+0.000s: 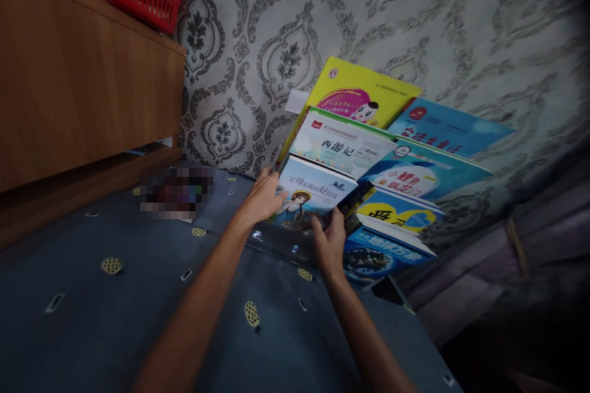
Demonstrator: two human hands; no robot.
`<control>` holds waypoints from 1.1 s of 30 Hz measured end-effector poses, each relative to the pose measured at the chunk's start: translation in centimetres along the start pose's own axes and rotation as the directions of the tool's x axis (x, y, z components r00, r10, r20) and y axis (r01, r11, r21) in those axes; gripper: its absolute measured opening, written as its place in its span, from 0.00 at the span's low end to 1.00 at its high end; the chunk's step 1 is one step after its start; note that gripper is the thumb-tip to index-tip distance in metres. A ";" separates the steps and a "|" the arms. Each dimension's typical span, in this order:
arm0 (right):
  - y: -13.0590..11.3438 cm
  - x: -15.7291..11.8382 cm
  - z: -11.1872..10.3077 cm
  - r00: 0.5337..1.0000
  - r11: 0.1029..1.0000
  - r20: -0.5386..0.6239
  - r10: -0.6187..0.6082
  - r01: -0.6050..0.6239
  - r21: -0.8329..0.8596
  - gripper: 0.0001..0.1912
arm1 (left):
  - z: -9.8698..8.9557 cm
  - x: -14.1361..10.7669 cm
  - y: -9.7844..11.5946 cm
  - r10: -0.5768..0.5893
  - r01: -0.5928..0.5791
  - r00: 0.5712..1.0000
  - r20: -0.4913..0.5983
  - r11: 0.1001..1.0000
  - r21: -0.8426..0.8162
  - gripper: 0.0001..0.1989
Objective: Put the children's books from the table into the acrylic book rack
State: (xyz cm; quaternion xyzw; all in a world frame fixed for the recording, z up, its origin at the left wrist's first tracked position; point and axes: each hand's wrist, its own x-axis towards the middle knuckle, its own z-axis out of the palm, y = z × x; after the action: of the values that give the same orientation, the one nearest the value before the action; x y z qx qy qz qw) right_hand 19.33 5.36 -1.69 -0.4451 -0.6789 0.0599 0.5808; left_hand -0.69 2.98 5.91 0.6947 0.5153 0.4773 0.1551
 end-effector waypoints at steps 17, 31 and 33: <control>0.9 0.0 0.2 1.000 1.000 -0.008 -0.016 0.015 -0.020 0.32 | 0.3 -0.2 0.2 0.042 -0.042 0.999 0.005 0.996 -0.085 0.23; 0.4 0.1 -0.3 1.000 1.000 0.016 0.021 -0.021 -0.014 0.29 | 0.2 -0.2 0.4 0.061 -0.059 0.997 0.054 0.997 -0.043 0.27; 0.3 0.1 -0.2 1.000 1.000 0.018 0.012 -0.012 -0.009 0.29 | 0.3 -0.2 0.3 0.064 -0.062 0.997 0.039 0.997 -0.045 0.27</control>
State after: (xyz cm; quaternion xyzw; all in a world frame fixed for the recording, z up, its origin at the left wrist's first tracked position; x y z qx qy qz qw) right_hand 19.68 5.49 -1.72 -0.4511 -0.6817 0.0644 0.5723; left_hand -0.24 2.78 5.86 0.7166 0.4793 0.4789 0.1658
